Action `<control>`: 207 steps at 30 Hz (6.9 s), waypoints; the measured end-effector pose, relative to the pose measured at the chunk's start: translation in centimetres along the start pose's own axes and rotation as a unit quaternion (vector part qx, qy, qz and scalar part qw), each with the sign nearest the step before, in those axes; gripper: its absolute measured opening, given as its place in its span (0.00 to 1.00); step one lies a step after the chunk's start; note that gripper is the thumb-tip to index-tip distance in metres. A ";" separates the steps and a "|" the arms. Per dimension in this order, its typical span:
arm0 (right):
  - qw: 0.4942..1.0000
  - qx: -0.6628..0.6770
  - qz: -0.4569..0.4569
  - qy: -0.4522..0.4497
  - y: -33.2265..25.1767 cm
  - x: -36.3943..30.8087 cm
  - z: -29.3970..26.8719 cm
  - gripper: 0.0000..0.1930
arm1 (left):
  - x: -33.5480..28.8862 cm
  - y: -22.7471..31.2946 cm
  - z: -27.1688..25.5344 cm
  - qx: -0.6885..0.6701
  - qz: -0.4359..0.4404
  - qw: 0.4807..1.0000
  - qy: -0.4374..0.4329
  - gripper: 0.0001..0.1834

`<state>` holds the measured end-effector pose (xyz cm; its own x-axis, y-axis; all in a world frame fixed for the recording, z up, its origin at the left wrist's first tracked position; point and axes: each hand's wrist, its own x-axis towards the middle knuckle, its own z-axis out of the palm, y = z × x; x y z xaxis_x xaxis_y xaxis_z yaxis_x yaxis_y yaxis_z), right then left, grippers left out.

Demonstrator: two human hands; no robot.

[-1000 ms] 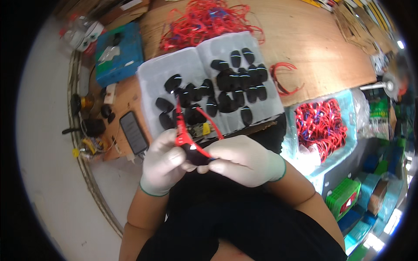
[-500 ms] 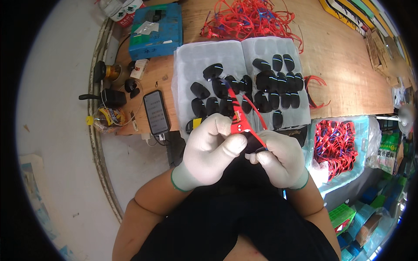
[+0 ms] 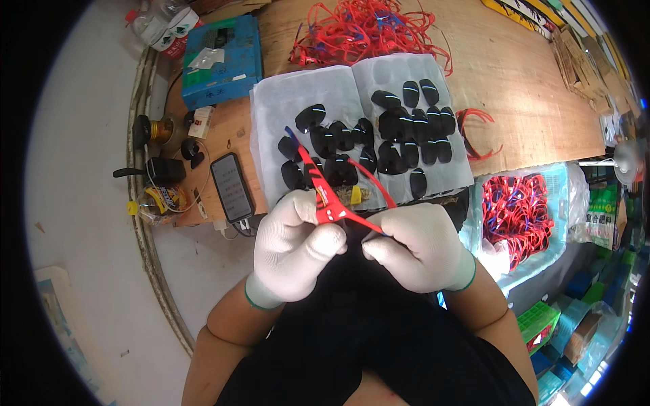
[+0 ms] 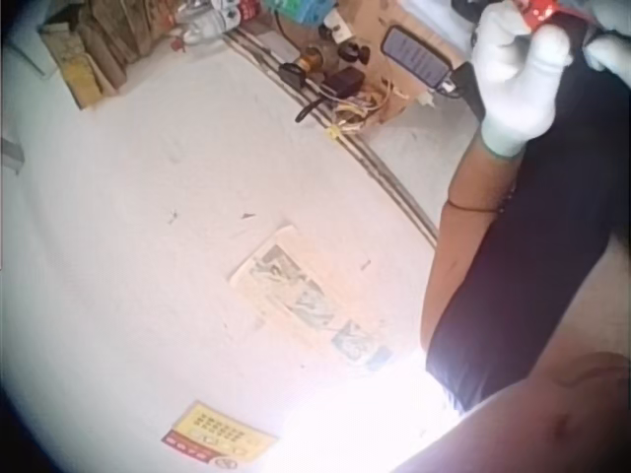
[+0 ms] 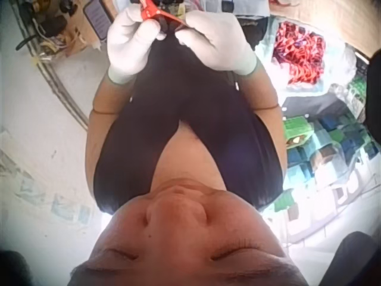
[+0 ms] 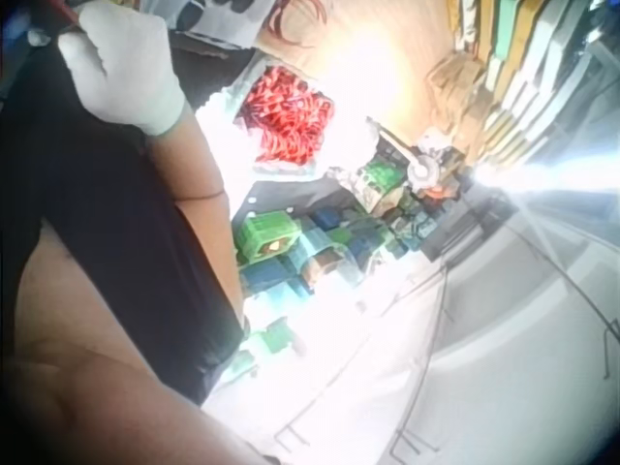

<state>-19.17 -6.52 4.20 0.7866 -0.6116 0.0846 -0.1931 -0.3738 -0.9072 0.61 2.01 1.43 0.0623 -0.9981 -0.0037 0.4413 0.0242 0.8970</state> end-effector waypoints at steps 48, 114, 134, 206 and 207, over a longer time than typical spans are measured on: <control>0.994 -0.014 -0.046 0.094 -2.4 1.0 1.4 0.03 | -0.2 4.0 -0.6 0.155 -0.101 0.981 -0.061 0.13; 0.907 -0.214 0.355 0.077 24.1 -6.2 -13.9 0.32 | 7.0 -2.8 2.9 0.216 -0.030 0.966 -0.139 0.09; 0.856 -0.200 0.425 0.214 25.1 -4.3 -13.1 0.30 | 5.7 -2.7 2.5 0.188 -0.048 0.974 -0.120 0.09; 0.860 -0.486 0.140 -0.076 11.1 9.9 -5.7 0.15 | 6.3 3.4 -7.2 0.140 -0.039 0.989 0.031 0.12; 0.858 -0.490 0.130 -0.085 11.0 10.0 -5.8 0.16 | 5.1 2.9 -6.8 0.110 -0.022 0.993 0.039 0.11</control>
<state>-16.86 -20.82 -2.56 0.7007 -0.6834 -0.2048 -0.7094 -0.6980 -0.0980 8.31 -2.61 1.01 0.1210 -0.9900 -0.0720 0.2393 -0.0413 0.9701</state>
